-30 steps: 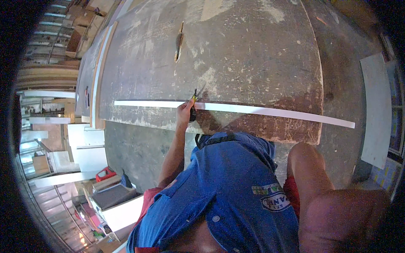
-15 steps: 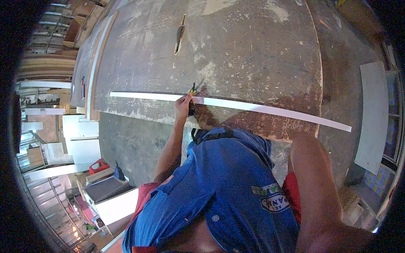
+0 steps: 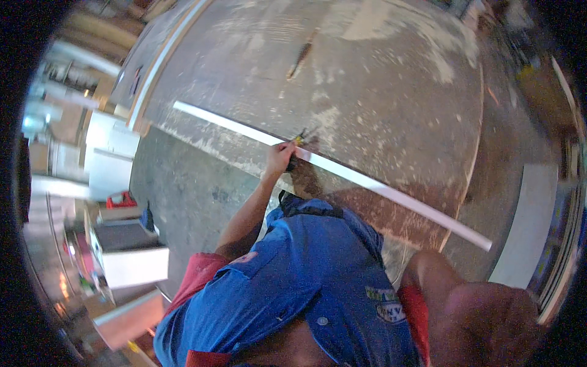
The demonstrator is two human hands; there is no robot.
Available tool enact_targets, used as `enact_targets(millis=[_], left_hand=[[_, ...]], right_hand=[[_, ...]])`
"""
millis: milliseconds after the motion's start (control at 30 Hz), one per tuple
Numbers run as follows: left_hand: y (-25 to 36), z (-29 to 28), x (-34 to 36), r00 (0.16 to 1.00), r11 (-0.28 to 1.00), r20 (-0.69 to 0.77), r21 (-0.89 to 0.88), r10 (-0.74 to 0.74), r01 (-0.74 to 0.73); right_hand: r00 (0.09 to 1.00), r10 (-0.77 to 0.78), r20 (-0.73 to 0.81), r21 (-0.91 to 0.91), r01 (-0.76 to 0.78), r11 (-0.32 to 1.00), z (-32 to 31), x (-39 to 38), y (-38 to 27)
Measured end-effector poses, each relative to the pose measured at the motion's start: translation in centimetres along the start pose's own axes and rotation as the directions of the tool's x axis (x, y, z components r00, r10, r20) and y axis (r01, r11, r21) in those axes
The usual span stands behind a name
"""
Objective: The person measures and marks a strip using a tape measure and pencil, measures a wooden cabinet, and attaches an edge strip to a wooden board by hammering nails with a hammer.
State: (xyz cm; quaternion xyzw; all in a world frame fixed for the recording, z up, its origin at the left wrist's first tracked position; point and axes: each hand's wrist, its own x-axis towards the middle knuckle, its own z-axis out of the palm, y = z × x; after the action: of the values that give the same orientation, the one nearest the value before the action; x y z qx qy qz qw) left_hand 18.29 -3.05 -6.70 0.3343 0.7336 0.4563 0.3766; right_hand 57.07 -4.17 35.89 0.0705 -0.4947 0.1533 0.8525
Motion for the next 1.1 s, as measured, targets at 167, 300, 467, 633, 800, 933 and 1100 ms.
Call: enact_targets(millis=[167, 300, 467, 633, 800, 933, 1100], left_hand=[[2.7, 0.4, -1.3, 0.998, 0.993, -0.053, 0.111, -0.034, 0.04], [4.0, 0.0, -2.0, 0.995, 0.991, -0.033, 0.096, -0.09, 0.092], [2.3, 1.4, -2.4, 0.988, 0.993, -0.099, -0.019, -0.12, 0.119], [11.8, 4.3, -7.0, 0.965, 0.991, 0.25, -0.126, 0.083, -0.053], [14.5, 5.8, -9.9, 0.879, 0.961, 0.389, -0.087, 0.276, -0.263], [16.5, 2.6, -9.7, 0.797, 0.982, 0.576, -0.065, 0.181, -0.176], [10.5, -2.2, -6.2, 0.983, 0.972, -0.006, 0.147, 0.186, -0.183]], right_hand=[[0.986, 0.169, 0.011, -0.485, -0.142, 0.863, -0.6, -4.3, 2.7], [0.874, 0.477, 0.087, -0.737, -0.266, 0.621, -2.7, -8.2, 4.4], [0.1, 0.993, -0.059, -0.787, -0.617, 0.015, -2.3, -17.2, 6.8], [-0.449, 0.884, 0.128, -0.545, -0.777, -0.316, -10.2, -32.0, 6.4], [-0.582, 0.673, 0.457, 0.102, -0.717, -0.69, -8.7, -32.9, 7.6], [-0.529, 0.68, 0.507, 0.246, -0.667, -0.703, -10.6, -34.3, 8.4], [-0.574, 0.812, 0.103, 0.159, -0.796, -0.583, -13.6, -33.3, 8.3]])
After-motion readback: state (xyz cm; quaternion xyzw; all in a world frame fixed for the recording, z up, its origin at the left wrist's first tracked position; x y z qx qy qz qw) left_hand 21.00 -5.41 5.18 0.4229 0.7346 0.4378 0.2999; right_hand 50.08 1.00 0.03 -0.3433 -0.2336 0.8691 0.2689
